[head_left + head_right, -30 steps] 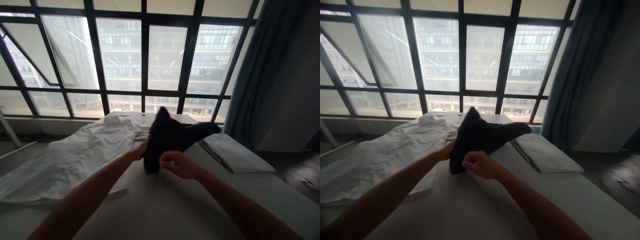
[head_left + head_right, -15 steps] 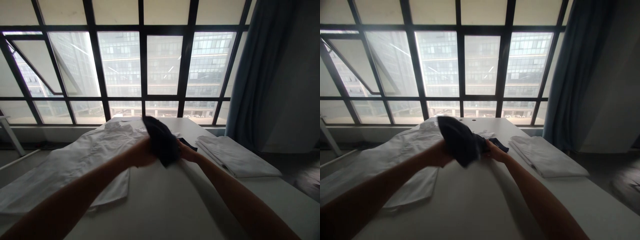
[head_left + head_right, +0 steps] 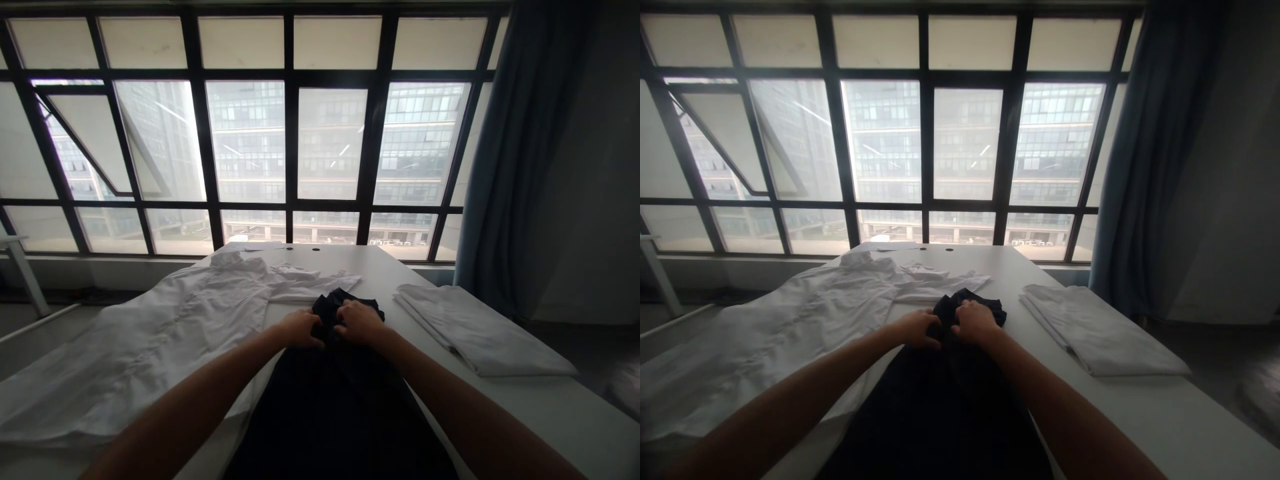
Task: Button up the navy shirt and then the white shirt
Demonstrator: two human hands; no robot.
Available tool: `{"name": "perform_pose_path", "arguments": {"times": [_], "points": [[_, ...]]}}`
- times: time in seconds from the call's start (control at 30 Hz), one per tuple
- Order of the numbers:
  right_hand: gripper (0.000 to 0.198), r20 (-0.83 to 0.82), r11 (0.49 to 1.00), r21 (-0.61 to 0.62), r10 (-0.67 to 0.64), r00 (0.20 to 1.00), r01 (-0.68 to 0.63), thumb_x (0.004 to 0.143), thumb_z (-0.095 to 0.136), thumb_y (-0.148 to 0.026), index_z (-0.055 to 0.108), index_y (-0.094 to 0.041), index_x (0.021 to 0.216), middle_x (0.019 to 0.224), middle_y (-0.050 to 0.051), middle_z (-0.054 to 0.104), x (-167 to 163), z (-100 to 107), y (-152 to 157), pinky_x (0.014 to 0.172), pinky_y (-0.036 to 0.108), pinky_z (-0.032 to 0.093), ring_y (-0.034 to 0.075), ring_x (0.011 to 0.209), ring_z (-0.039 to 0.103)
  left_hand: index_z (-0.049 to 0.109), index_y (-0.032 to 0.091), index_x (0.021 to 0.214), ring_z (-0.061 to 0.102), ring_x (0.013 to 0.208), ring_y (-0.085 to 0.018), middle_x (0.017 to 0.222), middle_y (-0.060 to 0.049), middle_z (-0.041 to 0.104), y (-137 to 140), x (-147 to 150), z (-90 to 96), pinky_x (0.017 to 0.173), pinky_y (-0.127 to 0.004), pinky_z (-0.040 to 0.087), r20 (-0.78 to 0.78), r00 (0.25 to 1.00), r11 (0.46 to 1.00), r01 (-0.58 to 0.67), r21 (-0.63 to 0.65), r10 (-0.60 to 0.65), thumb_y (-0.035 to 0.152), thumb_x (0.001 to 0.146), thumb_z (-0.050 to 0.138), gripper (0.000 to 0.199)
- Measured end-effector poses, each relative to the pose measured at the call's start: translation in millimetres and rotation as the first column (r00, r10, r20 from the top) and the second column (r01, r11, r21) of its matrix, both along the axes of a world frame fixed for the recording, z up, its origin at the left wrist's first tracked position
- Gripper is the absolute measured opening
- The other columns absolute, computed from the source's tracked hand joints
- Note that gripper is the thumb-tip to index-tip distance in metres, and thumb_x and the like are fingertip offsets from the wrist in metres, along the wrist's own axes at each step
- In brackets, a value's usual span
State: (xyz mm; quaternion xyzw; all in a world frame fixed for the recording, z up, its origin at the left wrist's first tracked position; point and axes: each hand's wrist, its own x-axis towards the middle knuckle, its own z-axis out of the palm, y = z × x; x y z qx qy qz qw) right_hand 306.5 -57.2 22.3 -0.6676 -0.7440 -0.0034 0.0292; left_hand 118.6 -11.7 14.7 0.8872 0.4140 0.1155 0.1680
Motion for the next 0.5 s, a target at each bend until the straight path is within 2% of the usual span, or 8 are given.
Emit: {"name": "perform_pose_path", "arguments": {"times": [0.07,0.1,0.17,0.23,0.3,0.37,0.43,0.5], "points": [[0.053,-0.035,0.986,-0.087,0.141,0.989,-0.143,0.073,0.073,-0.047,0.067,-0.02,0.119,0.117,0.016,0.067,-5,-6,-7,0.085,0.038,0.049,0.033,0.108,0.063,0.072,0.022,0.099,0.065,0.096,-0.029,0.107,-0.008,0.068,2,3,-10.8,0.083,-0.033,0.052,0.204,0.978,0.994,-0.027,-0.104,0.048,0.044,0.078,0.074,0.031],[0.053,-0.054,0.973,-0.134,0.182,0.982,-0.188,0.071,0.075,-0.045,0.067,-0.021,0.118,0.112,0.014,0.069,-4,-8,-10,0.08,0.036,0.05,0.033,0.102,0.065,0.071,0.021,0.099,0.065,0.097,-0.027,0.107,-0.007,0.067,1,1,-12.9,0.083,-0.032,0.052,0.285,0.955,0.989,-0.043,-0.14,0.082,0.044,0.083,0.069,0.028],[0.036,-0.099,0.951,-0.193,0.224,0.969,-0.24,0.07,0.076,-0.03,0.072,-0.022,0.105,0.098,0.009,0.071,6,-11,-12,0.071,0.031,0.049,0.028,0.089,0.067,0.067,0.02,0.106,0.062,0.101,-0.025,0.114,-0.005,0.064,2,-9,-9.1,0.084,-0.033,0.053,0.355,0.926,0.983,-0.068,-0.17,0.126,0.041,0.092,0.061,0.026],[0.02,-0.199,0.936,-0.203,0.247,0.948,-0.287,0.069,0.07,-0.015,0.075,-0.022,0.087,0.08,0.003,0.07,25,-6,-13,0.063,0.026,0.045,0.02,0.073,0.065,0.065,0.018,0.11,0.062,0.099,-0.022,0.114,-0.005,0.063,5,-29,5.0,0.082,-0.034,0.054,0.373,0.916,0.979,-0.082,-0.186,0.147,0.039,0.094,0.058,0.027],[0.017,-0.341,0.924,-0.209,0.237,0.91,-0.319,0.066,0.069,-0.011,0.075,-0.02,0.079,0.069,0.0,0.066,51,6,-14,0.058,0.024,0.043,0.016,0.063,0.061,0.068,0.018,0.099,0.063,0.085,-0.02,0.098,-0.004,0.067,10,-58,26.5,0.071,-0.028,0.053,0.386,0.906,0.974,-0.099,-0.205,0.173,0.041,0.089,0.063,0.026],[0.017,-0.488,0.915,-0.226,0.191,0.851,-0.335,0.065,0.072,-0.016,0.076,-0.02,0.081,0.067,-0.001,0.064,77,21,-16,0.057,0.024,0.044,0.015,0.061,0.059,0.07,0.019,0.084,0.06,0.068,-0.017,0.077,-0.003,0.066,15,-97,49.7,0.057,-0.024,0.046,0.377,0.906,0.968,-0.111,-0.224,0.191,0.041,0.079,0.071,0.023],[0.028,-0.585,0.917,-0.265,0.094,0.806,-0.299,0.061,0.077,-0.022,0.077,-0.02,0.089,0.068,0.0,0.065,103,34,-18,0.056,0.025,0.045,0.015,0.061,0.059,0.066,0.018,0.072,0.05,0.054,-0.013,0.062,0.0,0.06,21,-142,68.3,0.05,-0.022,0.039,0.297,0.934,0.948,-0.109,-0.299,0.2,0.038,0.07,0.076,0.023],[0.044,-0.624,0.918,-0.312,-0.005,0.781,-0.244,0.055,0.082,-0.025,0.076,-0.021,0.098,0.07,0.0,0.065,126,41,-17,0.056,0.025,0.047,0.015,0.061,0.06,0.062,0.017,0.065,0.045,0.051,-0.01,0.057,0.002,0.055,27,-191,77.9,0.051,-0.02,0.036,0.192,0.951,0.916,-0.159,-0.369,0.243,0.035,0.068,0.074,0.022]]}}
